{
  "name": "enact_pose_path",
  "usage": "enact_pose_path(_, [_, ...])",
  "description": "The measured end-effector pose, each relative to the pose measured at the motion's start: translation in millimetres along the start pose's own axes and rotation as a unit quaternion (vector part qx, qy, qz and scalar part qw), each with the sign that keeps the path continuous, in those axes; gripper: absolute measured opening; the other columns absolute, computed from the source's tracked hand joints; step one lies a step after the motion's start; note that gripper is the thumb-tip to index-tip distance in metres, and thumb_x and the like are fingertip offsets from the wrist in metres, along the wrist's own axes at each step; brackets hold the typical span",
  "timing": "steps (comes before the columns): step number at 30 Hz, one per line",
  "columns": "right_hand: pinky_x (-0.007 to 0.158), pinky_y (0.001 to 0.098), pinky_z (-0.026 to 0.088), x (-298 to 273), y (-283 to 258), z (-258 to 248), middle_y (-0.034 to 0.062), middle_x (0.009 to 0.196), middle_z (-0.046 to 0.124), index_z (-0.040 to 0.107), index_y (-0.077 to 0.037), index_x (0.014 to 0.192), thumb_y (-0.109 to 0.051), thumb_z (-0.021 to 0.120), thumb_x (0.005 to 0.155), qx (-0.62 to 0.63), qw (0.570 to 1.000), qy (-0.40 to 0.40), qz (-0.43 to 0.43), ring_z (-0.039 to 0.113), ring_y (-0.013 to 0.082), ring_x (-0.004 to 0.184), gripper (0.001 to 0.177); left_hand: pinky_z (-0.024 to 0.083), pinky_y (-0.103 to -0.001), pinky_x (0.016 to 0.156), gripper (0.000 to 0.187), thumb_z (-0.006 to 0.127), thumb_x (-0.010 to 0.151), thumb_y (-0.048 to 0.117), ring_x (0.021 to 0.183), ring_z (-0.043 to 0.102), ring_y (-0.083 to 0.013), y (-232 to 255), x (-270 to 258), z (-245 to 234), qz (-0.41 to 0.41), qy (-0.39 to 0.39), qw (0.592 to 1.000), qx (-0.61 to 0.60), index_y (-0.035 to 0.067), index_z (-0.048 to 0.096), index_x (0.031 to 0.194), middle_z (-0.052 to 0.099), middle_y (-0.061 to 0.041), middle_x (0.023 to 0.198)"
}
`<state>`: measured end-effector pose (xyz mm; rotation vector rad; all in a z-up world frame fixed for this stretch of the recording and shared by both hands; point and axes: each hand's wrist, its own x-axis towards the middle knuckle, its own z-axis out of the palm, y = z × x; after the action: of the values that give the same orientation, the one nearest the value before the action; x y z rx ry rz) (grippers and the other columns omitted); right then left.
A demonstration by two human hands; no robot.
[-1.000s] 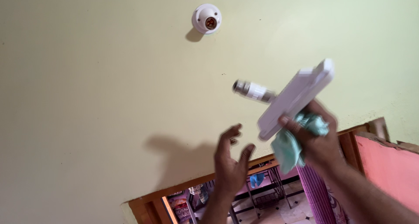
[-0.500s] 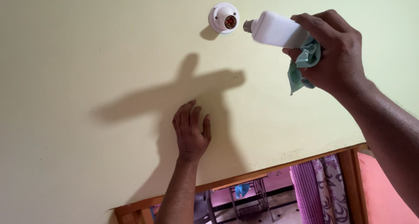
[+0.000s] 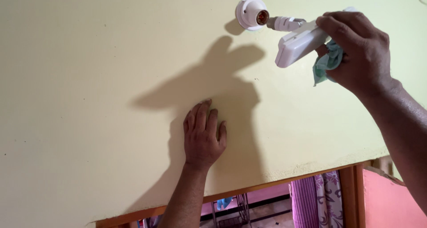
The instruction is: The person wipes a ceiling light socket and the ceiling area with a cloth, then screws a white LED light fixture into the socket and tests it. The person repeats the process by removing the fixture, wiping it, and reinstalling it.
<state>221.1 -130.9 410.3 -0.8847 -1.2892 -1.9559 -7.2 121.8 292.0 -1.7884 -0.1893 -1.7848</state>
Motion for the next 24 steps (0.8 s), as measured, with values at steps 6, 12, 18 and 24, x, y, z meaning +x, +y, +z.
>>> enact_pose_path(6, [0.085,0.0354,0.064,3.0,-5.5,11.6,0.0145,0.123,0.068,0.067,-0.005,0.133,-0.005,0.089,0.087,-0.005,1.000,0.011,-0.004,0.072,0.0285,0.106,0.051,0.041,-0.049,0.112,0.036,0.072,0.085,0.016,0.133,0.051,-0.0346,-0.9,-0.8,-0.2,-0.004,-0.008,1.000,-0.007,0.001,0.065,0.117,0.056,-0.016,0.139])
enact_pose_path(12, [0.088,0.0355,0.064,3.7,-6.0,25.1,0.0162,0.122,0.069,0.068,-0.003,0.134,-0.003,0.090,0.086,0.049,0.997,0.009,0.059,0.072,0.0288,0.108,0.052,0.041,-0.049,0.113,0.035,0.072,0.086,0.017,0.133,0.051,-0.0353,-2.3,-1.4,-1.5,-0.001,0.003,1.000,-0.026,0.001,0.063,0.117,0.056,-0.018,0.139])
enact_pose_path(18, [0.093,0.0343,0.063,5.3,-0.2,26.0,0.0168,0.117,0.070,0.070,0.000,0.131,0.002,0.091,0.085,0.056,0.997,0.003,0.054,0.073,0.0287,0.112,0.051,0.042,-0.050,0.114,0.035,0.072,0.089,0.017,0.135,0.051,-0.0358,-0.9,-1.9,-4.1,-0.005,0.012,0.999,-0.049,0.001,0.062,0.118,0.056,-0.018,0.139])
enact_pose_path(24, [0.095,0.0331,0.063,5.9,3.3,24.6,0.0163,0.119,0.069,0.069,0.000,0.134,0.002,0.092,0.089,0.031,0.999,-0.012,0.020,0.072,0.0264,0.109,0.050,0.043,-0.049,0.113,0.035,0.071,0.089,0.017,0.135,0.050,-0.0353,-2.5,-1.5,-4.4,-0.006,0.017,0.998,-0.064,0.001,0.061,0.118,0.056,-0.018,0.138])
